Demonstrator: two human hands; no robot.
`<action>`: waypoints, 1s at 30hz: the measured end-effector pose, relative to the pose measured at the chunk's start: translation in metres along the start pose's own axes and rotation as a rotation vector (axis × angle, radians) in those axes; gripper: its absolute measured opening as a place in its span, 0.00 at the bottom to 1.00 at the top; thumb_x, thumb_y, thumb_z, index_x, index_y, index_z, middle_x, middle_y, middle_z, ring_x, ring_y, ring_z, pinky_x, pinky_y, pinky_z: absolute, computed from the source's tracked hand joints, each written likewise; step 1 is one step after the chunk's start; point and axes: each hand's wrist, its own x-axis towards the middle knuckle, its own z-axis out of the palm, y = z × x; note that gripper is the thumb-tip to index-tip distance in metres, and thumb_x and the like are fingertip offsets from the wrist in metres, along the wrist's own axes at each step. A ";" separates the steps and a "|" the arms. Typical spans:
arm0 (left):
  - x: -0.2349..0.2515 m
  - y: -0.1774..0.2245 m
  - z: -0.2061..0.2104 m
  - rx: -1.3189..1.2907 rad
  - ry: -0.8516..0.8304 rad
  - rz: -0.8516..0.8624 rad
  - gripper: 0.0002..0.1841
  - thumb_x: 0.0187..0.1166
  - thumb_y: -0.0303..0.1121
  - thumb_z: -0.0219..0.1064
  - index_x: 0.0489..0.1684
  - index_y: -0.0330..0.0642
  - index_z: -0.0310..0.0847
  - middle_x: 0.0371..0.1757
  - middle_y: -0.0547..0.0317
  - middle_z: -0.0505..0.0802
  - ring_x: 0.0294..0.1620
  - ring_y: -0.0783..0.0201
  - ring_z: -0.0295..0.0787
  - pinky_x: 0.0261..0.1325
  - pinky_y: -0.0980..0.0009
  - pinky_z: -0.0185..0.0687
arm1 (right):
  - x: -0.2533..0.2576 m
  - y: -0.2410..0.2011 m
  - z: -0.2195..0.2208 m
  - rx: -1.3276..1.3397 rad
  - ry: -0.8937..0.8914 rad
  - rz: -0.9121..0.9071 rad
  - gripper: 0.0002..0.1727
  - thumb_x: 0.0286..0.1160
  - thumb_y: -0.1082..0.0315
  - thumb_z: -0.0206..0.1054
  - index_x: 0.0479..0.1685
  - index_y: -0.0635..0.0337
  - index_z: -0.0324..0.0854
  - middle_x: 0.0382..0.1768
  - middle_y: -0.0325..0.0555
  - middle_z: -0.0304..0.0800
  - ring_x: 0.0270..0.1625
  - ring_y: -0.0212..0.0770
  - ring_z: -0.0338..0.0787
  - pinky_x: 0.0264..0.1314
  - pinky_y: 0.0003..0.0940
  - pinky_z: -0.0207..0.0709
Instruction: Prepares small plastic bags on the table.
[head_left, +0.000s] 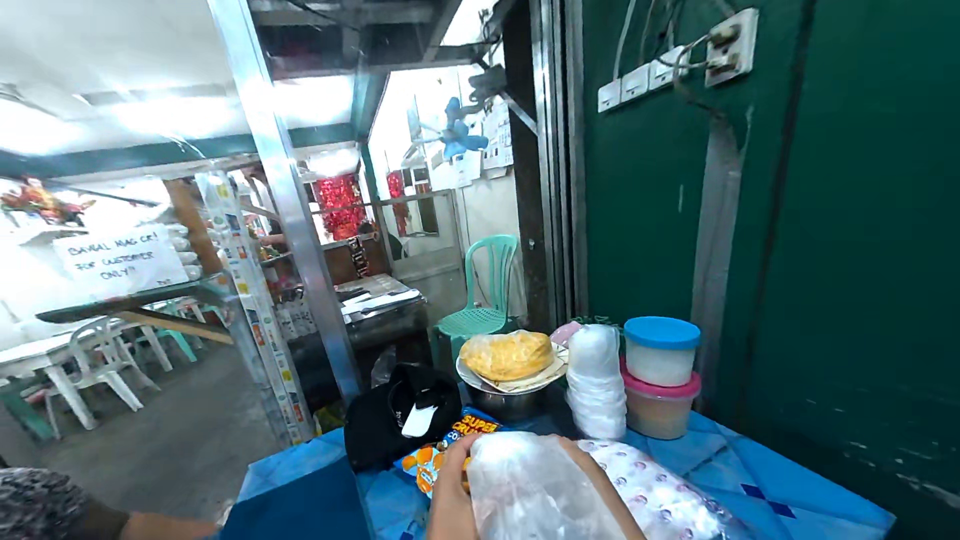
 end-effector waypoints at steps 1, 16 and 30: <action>-0.005 0.000 0.005 -0.075 0.008 -0.014 0.32 0.71 0.31 0.71 0.76 0.26 0.71 0.69 0.44 0.86 0.67 0.62 0.86 0.70 0.65 0.84 | -0.002 0.009 0.003 0.034 0.024 0.017 0.16 0.81 0.66 0.61 0.57 0.67 0.86 0.55 0.58 0.90 0.62 0.47 0.89 0.69 0.44 0.80; 0.015 0.004 0.007 -0.310 -0.048 0.038 0.39 0.69 0.39 0.77 0.85 0.48 0.66 0.75 0.54 0.84 0.72 0.56 0.84 0.72 0.57 0.83 | -0.057 0.014 0.053 0.416 0.150 -0.088 0.43 0.87 0.40 0.51 0.80 0.77 0.63 0.73 0.53 0.78 0.73 0.24 0.79 0.77 0.22 0.74; -0.012 -0.025 0.013 -0.369 0.069 -0.014 0.50 0.65 0.41 0.83 0.90 0.47 0.55 0.81 0.52 0.77 0.76 0.55 0.80 0.77 0.57 0.80 | -0.038 0.001 0.039 0.329 0.098 -0.095 0.37 0.85 0.37 0.52 0.82 0.56 0.69 0.73 0.47 0.79 0.72 0.37 0.82 0.75 0.39 0.79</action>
